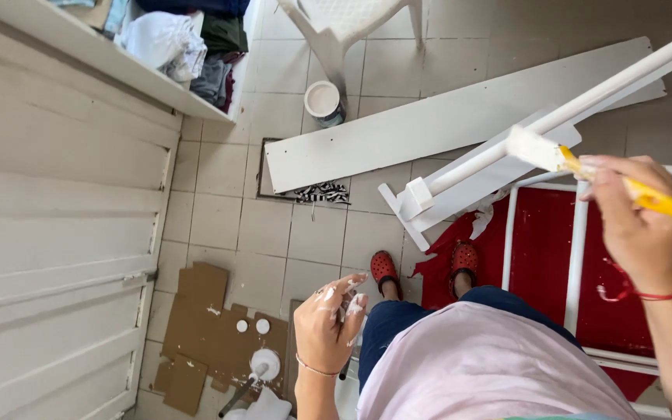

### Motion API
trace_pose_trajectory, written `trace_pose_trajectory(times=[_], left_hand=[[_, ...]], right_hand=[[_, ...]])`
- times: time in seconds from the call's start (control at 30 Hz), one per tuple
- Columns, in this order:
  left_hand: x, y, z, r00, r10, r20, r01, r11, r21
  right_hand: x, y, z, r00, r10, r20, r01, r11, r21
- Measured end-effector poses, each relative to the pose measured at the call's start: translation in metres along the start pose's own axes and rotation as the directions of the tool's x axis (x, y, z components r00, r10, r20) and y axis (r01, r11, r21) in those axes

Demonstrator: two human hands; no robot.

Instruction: Painting a white furniture frame and boards with a paintbrush

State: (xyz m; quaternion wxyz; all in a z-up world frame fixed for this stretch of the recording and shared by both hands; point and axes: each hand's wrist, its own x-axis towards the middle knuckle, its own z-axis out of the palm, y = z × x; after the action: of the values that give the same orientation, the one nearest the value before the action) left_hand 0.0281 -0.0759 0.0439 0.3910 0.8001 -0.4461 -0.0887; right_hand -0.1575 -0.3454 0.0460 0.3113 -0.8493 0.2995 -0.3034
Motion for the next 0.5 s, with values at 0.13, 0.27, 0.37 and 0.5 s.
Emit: trace_pose_trajectory(times=[0.13,0.27,0.37,0.5], left_hand=[[-0.002,-0.003,-0.001,0.999,0.029,-0.013,-0.029,0.999,0.022],[-0.005,-0.001,-0.009,1.0,0.009,-0.02,-0.009,1.0,0.021],[-0.013,-0.008,-0.013,0.998,-0.022,-0.058,0.023,1.0,0.017],[-0.034,-0.028,-0.02,0.985,-0.132,-0.11,0.138,0.99,0.043]], right_hand=[[0.004,-0.021,0.012,0.965,0.156,0.21,-0.203,0.952,0.228],[0.021,-0.042,0.029,0.912,0.132,0.388,-0.25,0.929,0.273],[0.03,-0.025,0.027,0.9,0.261,0.35,-0.336,0.926,0.174],[0.023,0.074,0.009,0.961,0.211,0.18,-0.23,0.969,0.088]])
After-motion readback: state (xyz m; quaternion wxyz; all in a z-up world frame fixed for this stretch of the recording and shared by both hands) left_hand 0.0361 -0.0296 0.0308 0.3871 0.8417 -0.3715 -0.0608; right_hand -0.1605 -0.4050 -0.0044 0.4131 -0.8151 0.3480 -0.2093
